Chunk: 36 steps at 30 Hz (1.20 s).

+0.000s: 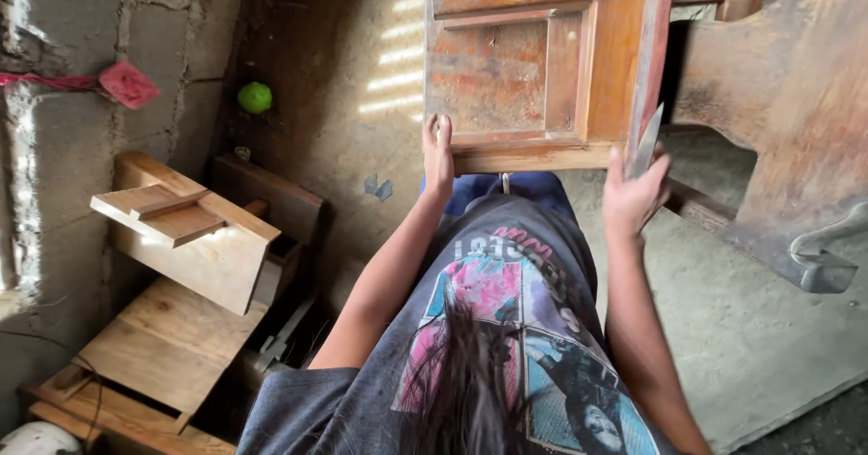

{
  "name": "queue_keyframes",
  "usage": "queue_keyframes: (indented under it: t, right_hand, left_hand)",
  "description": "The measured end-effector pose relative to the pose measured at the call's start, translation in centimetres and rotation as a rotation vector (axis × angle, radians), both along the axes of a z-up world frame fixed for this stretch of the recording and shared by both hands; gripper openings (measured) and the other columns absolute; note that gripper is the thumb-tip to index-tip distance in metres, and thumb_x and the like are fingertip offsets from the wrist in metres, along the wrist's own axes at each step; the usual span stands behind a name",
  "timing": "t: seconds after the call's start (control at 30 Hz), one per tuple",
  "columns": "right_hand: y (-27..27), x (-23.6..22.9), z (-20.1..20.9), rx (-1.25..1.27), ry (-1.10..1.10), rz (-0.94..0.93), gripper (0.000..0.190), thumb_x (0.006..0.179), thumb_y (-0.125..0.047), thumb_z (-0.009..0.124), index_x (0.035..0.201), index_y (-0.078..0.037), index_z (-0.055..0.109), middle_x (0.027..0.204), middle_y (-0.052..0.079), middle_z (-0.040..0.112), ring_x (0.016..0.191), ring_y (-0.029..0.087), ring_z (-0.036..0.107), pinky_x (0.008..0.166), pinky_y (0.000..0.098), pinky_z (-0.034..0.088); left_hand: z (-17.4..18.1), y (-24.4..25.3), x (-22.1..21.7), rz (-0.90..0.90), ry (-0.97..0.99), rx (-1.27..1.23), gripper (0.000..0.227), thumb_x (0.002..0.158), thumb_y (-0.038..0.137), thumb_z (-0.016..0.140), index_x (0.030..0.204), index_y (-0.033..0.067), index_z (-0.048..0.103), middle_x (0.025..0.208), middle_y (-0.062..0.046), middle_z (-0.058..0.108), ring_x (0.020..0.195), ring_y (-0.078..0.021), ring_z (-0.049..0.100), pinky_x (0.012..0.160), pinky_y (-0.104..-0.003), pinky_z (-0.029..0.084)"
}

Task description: Scraping old finish or residue from a wooden chair using a small hand tool

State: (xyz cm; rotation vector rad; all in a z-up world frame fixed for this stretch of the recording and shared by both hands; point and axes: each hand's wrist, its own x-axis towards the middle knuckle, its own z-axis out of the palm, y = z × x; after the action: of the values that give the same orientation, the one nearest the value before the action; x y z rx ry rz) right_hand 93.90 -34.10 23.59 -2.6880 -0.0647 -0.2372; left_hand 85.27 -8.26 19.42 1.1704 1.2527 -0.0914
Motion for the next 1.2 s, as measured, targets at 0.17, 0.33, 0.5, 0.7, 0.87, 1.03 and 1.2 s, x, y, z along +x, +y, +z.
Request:
queue_keyframes:
  t: [0.17,0.33,0.5,0.7,0.87,1.03,1.2]
  right_hand:
    - [4.5,10.3,1.5,-0.067,0.199,-0.014,0.049,0.078,-0.029,0.075,0.106,0.001,0.049,0.106,0.025,0.052,0.104,0.038,0.044,0.086,0.0466,0.035]
    - [5.6,16.5,-1.6,-0.171,0.344,0.015,0.048,0.080,-0.047,0.061,0.080,0.001,0.052,0.074,0.028,0.056,0.069,0.047,0.051,0.057,0.0523,0.038]
    - [4.4,19.1,-4.3,-0.256,0.474,0.104,0.049,0.076,-0.055,0.063,0.072,-0.006,0.060,0.062,0.018,0.057,0.070,0.038,0.057,0.054,0.0475,0.044]
    - [6.2,19.1,-3.3,-0.180,0.486,0.052,0.045,0.077,-0.045,0.063,0.070,0.000,0.060,0.062,0.021,0.057,0.067,0.038,0.058,0.052,0.0446,0.044]
    - [5.8,19.0,-4.1,-0.250,0.555,-0.032,0.045,0.074,-0.052,0.066,0.078,-0.008,0.064,0.072,0.022,0.057,0.074,0.038,0.058,0.058,0.0455,0.047]
    - [8.7,16.1,5.6,-0.290,0.404,0.124,0.036,0.094,-0.039,0.055,0.093,-0.003,0.059,0.074,0.024,0.059,0.072,0.044,0.056,0.060,0.0508,0.043]
    - [7.0,4.3,4.2,0.245,0.352,0.016,0.024,0.099,-0.012,0.030,0.108,0.004,0.045,0.077,0.020,0.057,0.056,0.026,0.056,0.053,0.0353,0.046]
  left_hand:
    - [2.2,0.2,1.3,-0.159,0.415,0.087,0.078,0.062,0.073,0.053,0.127,0.0405,0.026,0.114,-0.023,0.049,0.108,-0.0343,0.047,0.097,-0.038,0.032]
    - [2.1,0.1,2.4,-0.180,0.486,0.076,0.065,0.064,0.055,0.045,0.116,0.0158,0.047,0.114,-0.010,0.054,0.110,-0.0296,0.045,0.093,-0.034,0.030]
    - [-3.1,0.8,1.0,-0.148,0.583,0.106,0.048,0.062,0.036,0.061,0.108,0.0236,0.055,0.103,-0.014,0.059,0.102,-0.0307,0.052,0.092,-0.037,0.038]
    - [-2.2,4.2,3.6,-0.114,0.581,0.214,0.042,0.061,0.026,0.057,0.102,0.0168,0.059,0.094,-0.017,0.061,0.095,-0.0347,0.055,0.085,-0.041,0.042]
    - [0.9,4.7,4.7,-0.135,0.492,0.147,0.042,0.064,0.031,0.058,0.102,0.0166,0.057,0.100,-0.015,0.059,0.102,-0.0339,0.051,0.089,-0.042,0.038]
    - [5.0,6.0,6.0,-0.129,0.131,-0.135,0.071,0.079,0.054,0.044,0.127,0.0027,0.034,0.133,-0.021,0.028,0.126,-0.0338,0.020,0.105,-0.041,0.013]
    - [11.9,6.9,8.3,-0.067,-0.054,-0.405,0.084,0.075,0.069,0.017,0.135,0.0105,0.018,0.141,-0.011,0.011,0.130,-0.0287,0.006,0.106,-0.043,0.003]
